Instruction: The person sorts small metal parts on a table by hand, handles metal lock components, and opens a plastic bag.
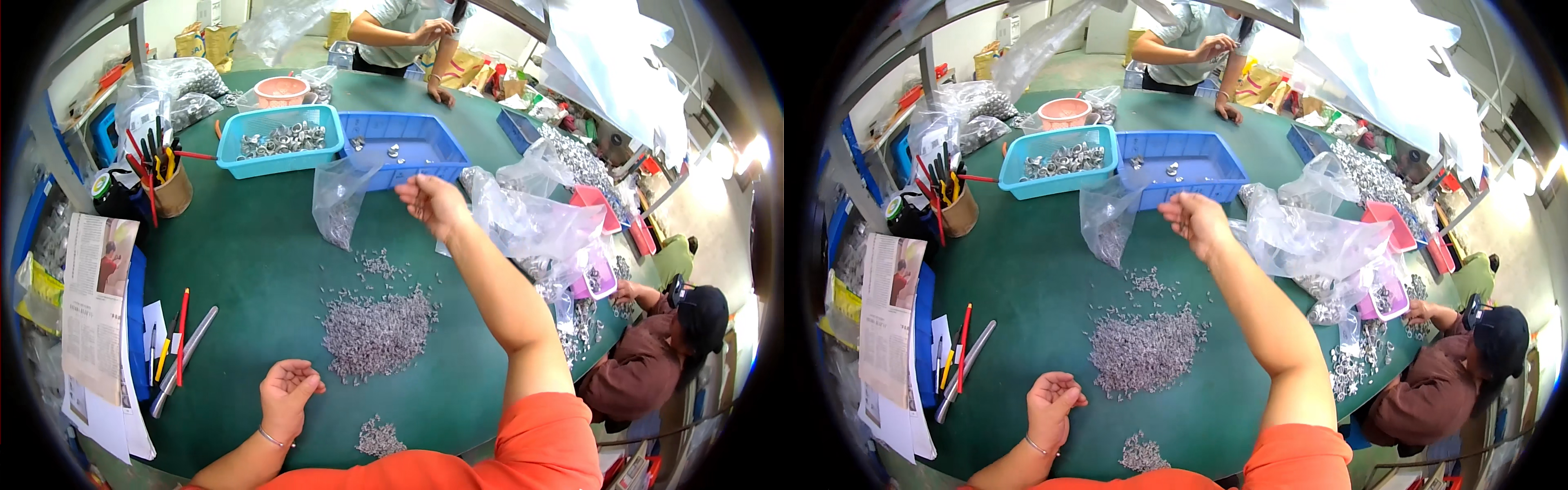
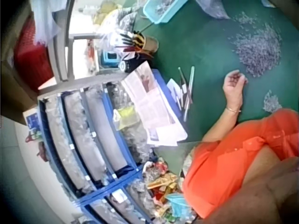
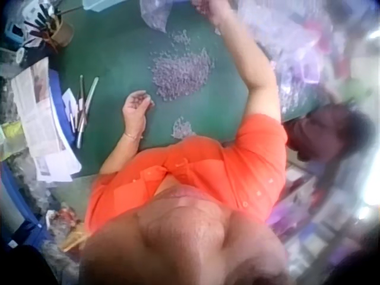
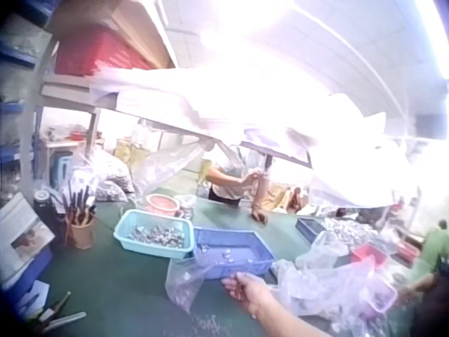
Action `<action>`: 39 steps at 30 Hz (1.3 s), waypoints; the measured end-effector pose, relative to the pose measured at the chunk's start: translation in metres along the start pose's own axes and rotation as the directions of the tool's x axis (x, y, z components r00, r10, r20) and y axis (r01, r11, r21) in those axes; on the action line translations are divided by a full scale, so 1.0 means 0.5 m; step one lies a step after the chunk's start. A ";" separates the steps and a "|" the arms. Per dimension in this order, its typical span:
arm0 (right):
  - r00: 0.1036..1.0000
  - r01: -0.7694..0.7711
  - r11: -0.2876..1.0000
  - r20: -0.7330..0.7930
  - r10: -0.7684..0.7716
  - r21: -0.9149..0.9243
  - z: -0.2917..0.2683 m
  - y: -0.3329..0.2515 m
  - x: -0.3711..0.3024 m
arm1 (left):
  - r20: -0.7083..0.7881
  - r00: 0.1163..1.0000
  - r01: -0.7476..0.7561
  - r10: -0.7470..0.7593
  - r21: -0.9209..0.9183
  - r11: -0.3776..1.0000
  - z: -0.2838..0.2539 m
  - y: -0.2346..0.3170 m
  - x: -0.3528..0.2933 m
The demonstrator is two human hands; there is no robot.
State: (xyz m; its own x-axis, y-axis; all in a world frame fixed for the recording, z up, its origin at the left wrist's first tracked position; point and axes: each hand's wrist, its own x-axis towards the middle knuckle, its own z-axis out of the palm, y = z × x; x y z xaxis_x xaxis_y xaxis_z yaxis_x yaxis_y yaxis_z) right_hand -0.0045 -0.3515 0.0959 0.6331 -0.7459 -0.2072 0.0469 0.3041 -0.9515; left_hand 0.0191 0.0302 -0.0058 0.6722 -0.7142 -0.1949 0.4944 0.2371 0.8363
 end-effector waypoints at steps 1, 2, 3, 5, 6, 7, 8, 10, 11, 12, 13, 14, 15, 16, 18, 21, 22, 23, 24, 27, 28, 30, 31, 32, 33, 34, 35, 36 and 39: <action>1.000 0.013 0.995 -0.013 -0.014 -0.096 0.008 0.012 -0.019 | 0.004 1.000 0.008 -0.008 -0.008 1.000 -0.001 -0.003 -0.002; 0.999 0.032 0.985 0.017 -0.030 -0.168 0.006 0.020 -0.036 | 0.002 1.000 0.003 -0.003 -0.016 1.000 -0.001 -0.004 -0.005; 0.997 0.049 0.970 0.061 -0.036 -0.239 0.019 0.028 -0.047 | 0.001 1.000 0.014 -0.014 -0.010 1.000 -0.004 -0.003 -0.006; 0.986 0.011 0.985 0.163 0.017 -0.171 0.037 0.037 -0.069 | -0.038 0.999 0.022 -0.023 -0.016 1.000 -0.006 -0.005 -0.008; 0.975 -0.010 0.993 0.219 0.036 -0.122 0.055 0.045 -0.081 | -0.032 0.999 0.023 -0.022 0.020 1.000 -0.007 -0.007 -0.008; 0.958 -0.048 0.996 0.279 0.066 -0.073 0.076 0.055 -0.096 | -0.038 0.999 0.028 -0.026 0.056 0.998 -0.010 -0.009 -0.010; 0.955 -0.034 0.990 0.288 0.073 -0.137 0.093 0.058 -0.114 | -0.002 1.000 0.016 -0.016 0.060 0.998 -0.007 -0.009 -0.005; 0.918 -0.086 0.971 0.362 0.165 -0.223 0.124 0.068 -0.152 | 0.057 0.998 0.010 -0.015 0.087 0.996 0.005 -0.006 0.011; 0.886 -0.102 0.961 0.415 0.206 -0.258 0.138 0.085 -0.162 | 0.094 0.995 0.013 -0.023 0.108 0.994 0.011 -0.005 0.019; 0.851 -0.134 0.950 0.459 0.256 -0.281 0.169 0.107 -0.176 | 0.099 0.994 0.042 -0.050 0.081 0.996 0.018 -0.003 0.023; 0.828 -0.135 0.939 0.485 0.282 -0.315 0.200 0.125 -0.189 | 0.115 0.991 0.065 -0.071 0.052 0.997 0.021 -0.002 0.025; 0.812 -0.123 0.930 0.503 0.295 -0.346 0.230 0.137 -0.197 | 0.126 0.989 0.067 -0.072 0.045 0.997 0.020 -0.005 0.030; 0.790 -0.132 0.912 0.514 0.334 -0.389 0.271 0.156 -0.209 | 0.145 0.987 0.068 -0.074 0.039 0.997 0.019 -0.009 0.033; 0.752 -0.147 0.888 0.533 0.387 -0.437 0.319 0.169 -0.227 | 0.152 0.986 0.057 -0.069 0.082 0.995 0.014 -0.011 0.035; 0.654 -0.148 0.855 0.599 0.461 -0.497 0.408 0.202 -0.254 | 0.131 0.991 0.033 -0.041 0.063 0.997 0.005 -0.023 0.032; 0.568 -0.130 0.848 0.662 0.489 -0.514 0.499 0.241 -0.262 | 0.139 0.990 0.000 -0.007 0.046 0.999 0.012 -0.019 0.027; 0.580 -0.187 0.867 0.661 0.476 -0.461 0.524 0.249 -0.265 | 0.151 0.988 -0.003 -0.018 0.137 0.991 0.014 -0.018 0.028; 0.594 -0.243 0.882 0.657 0.464 -0.403 0.545 0.256 -0.270 | 0.164 0.986 -0.008 -0.031 0.228 0.974 0.015 -0.017 0.028; 0.604 -0.276 0.894 0.660 0.447 -0.353 0.566 0.266 -0.279 | 0.144 0.988 0.012 -0.063 0.333 0.943 0.014 0.000 0.022; 0.599 -0.291 0.898 0.670 0.439 -0.329 0.600 0.281 -0.298 | 0.099 0.993 -0.094 0.063 0.347 0.933 0.013 -0.033 0.028; 0.610 -0.277 0.899 0.661 0.437 -0.338 0.605 0.282 -0.304 | 0.089 0.996 -0.056 0.021 0.415 0.908 0.013 -0.035 0.032; 0.617 -0.283 0.899 0.654 0.438 -0.336 0.616 0.286 -0.310 | 0.098 0.993 -0.093 0.060 0.381 0.920 0.012 -0.045 0.036; 0.627 -0.291 0.900 0.646 0.435 -0.324 0.618 0.289 -0.314 | 0.108 0.990 -0.128 0.095 0.354 0.926 0.013 -0.049 0.035; 0.627 -0.294 0.898 0.642 0.440 -0.328 0.610 0.291 -0.317 | 0.108 0.990 -0.124 0.091 0.349 0.929 0.016 -0.056 0.030; 0.663 -0.251 0.917 0.634 0.397 -0.311 0.602 0.290 -0.315 | 0.119 0.990 -0.119 0.081 0.355 0.927 0.019 -0.037 0.026; 0.700 -0.209 0.933 0.622 0.352 -0.293 0.589 0.287 -0.312 | 0.134 0.989 -0.113 0.068 0.360 0.926 0.020 -0.022 0.021; 0.732 -0.147 0.951 0.616 0.289 -0.272 0.567 0.278 -0.308 | 0.145 0.988 -0.108 0.059 0.356 0.928 0.019 -0.013 0.019; 0.754 -0.091 0.960 0.612 0.240 -0.265 0.549 0.267 -0.309 | 0.159 0.987 -0.064 0.023 0.255 0.965 0.011 -0.005 0.013; 0.849 0.064 0.978 0.526 0.052 -0.200 0.421 0.213 -0.275 | 0.139 0.990 -0.012 0.006 0.047 0.999 0.020 -0.027 0.028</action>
State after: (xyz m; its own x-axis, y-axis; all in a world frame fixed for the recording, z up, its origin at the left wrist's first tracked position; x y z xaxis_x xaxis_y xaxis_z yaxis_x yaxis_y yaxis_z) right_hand 0.0762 -0.0916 0.0711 0.9462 -0.3057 -0.1057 -0.0683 0.1306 -0.9891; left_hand 0.0164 0.0102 -0.0146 0.5918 -0.7975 -0.1169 0.4593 0.2145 0.8620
